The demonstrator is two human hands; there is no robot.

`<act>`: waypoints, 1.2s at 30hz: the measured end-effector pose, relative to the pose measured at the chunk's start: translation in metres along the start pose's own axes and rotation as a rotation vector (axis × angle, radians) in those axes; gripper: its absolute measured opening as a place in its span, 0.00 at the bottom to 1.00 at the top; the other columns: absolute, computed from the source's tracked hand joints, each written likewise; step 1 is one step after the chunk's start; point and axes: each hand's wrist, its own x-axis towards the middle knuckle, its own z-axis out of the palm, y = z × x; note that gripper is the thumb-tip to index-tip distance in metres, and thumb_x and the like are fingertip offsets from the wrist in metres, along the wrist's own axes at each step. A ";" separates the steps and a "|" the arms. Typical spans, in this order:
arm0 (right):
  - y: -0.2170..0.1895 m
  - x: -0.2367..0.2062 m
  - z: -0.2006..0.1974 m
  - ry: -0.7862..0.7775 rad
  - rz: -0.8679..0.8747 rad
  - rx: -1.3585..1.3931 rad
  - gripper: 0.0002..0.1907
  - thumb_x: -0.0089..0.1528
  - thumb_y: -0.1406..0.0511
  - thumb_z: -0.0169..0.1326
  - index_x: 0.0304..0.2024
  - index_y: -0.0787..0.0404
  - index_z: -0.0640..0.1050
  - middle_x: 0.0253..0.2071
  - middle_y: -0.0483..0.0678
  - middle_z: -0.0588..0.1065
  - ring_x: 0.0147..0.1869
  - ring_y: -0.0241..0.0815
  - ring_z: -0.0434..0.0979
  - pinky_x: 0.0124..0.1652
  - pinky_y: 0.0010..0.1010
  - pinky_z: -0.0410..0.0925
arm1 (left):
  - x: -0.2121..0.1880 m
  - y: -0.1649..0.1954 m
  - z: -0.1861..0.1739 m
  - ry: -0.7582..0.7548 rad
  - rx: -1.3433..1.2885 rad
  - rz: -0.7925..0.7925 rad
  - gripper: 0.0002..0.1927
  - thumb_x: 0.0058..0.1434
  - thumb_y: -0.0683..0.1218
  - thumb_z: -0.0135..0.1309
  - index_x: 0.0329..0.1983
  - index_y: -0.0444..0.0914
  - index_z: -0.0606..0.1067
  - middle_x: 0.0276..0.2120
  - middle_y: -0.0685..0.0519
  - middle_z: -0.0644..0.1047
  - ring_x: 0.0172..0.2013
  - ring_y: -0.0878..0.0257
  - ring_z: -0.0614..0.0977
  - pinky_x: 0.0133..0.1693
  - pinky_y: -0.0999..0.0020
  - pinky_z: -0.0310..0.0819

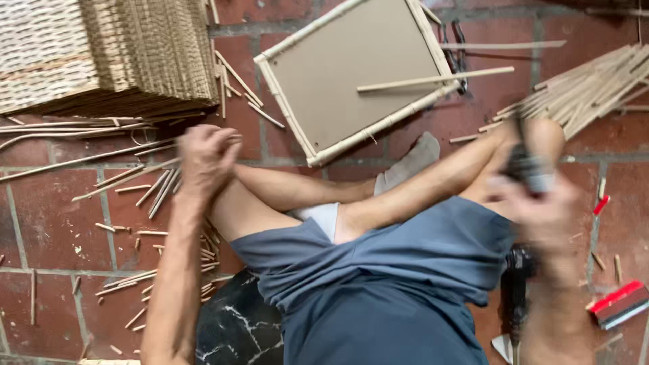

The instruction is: The person assembles a small bamboo tray by attaching thin bamboo strips to a rectangular frame with a cardboard backing. They use a pneumatic nail gun to secure the strips, trim excess with pliers, and flip the tray to inspect the woven base. The finished tray is placed on a stack of similar trays.

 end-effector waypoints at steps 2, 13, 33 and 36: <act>0.054 -0.007 -0.067 0.120 0.183 -0.114 0.09 0.68 0.67 0.59 0.46 0.67 0.78 0.33 0.51 0.79 0.37 0.41 0.79 0.41 0.34 0.72 | -0.010 -0.008 0.000 0.130 0.134 0.043 0.14 0.57 0.46 0.63 0.46 0.38 0.80 0.41 0.47 0.80 0.42 0.50 0.82 0.43 0.55 0.74; 0.270 -0.047 -0.119 0.312 0.814 -0.613 0.44 0.59 0.49 0.64 0.67 0.68 0.65 0.55 0.72 0.74 0.60 0.73 0.74 0.57 0.60 0.65 | 0.163 0.231 0.169 0.154 -0.209 0.204 0.09 0.61 0.42 0.52 0.45 0.39 0.76 0.40 0.49 0.75 0.45 0.52 0.76 0.45 0.52 0.65; 0.013 0.208 0.120 -0.033 -0.225 -0.007 0.14 0.70 0.67 0.52 0.54 0.71 0.80 0.42 0.52 0.79 0.41 0.38 0.78 0.39 0.31 0.71 | -0.009 0.102 0.113 0.355 -0.486 -0.442 0.08 0.69 0.42 0.55 0.50 0.35 0.76 0.47 0.42 0.79 0.42 0.48 0.82 0.44 0.57 0.77; 0.011 0.188 0.127 -0.054 -0.065 0.108 0.13 0.69 0.66 0.53 0.49 0.70 0.81 0.35 0.49 0.79 0.35 0.34 0.78 0.33 0.27 0.73 | 0.002 0.078 0.109 0.235 -0.537 -0.547 0.09 0.68 0.43 0.55 0.48 0.35 0.78 0.34 0.44 0.81 0.29 0.51 0.84 0.34 0.59 0.77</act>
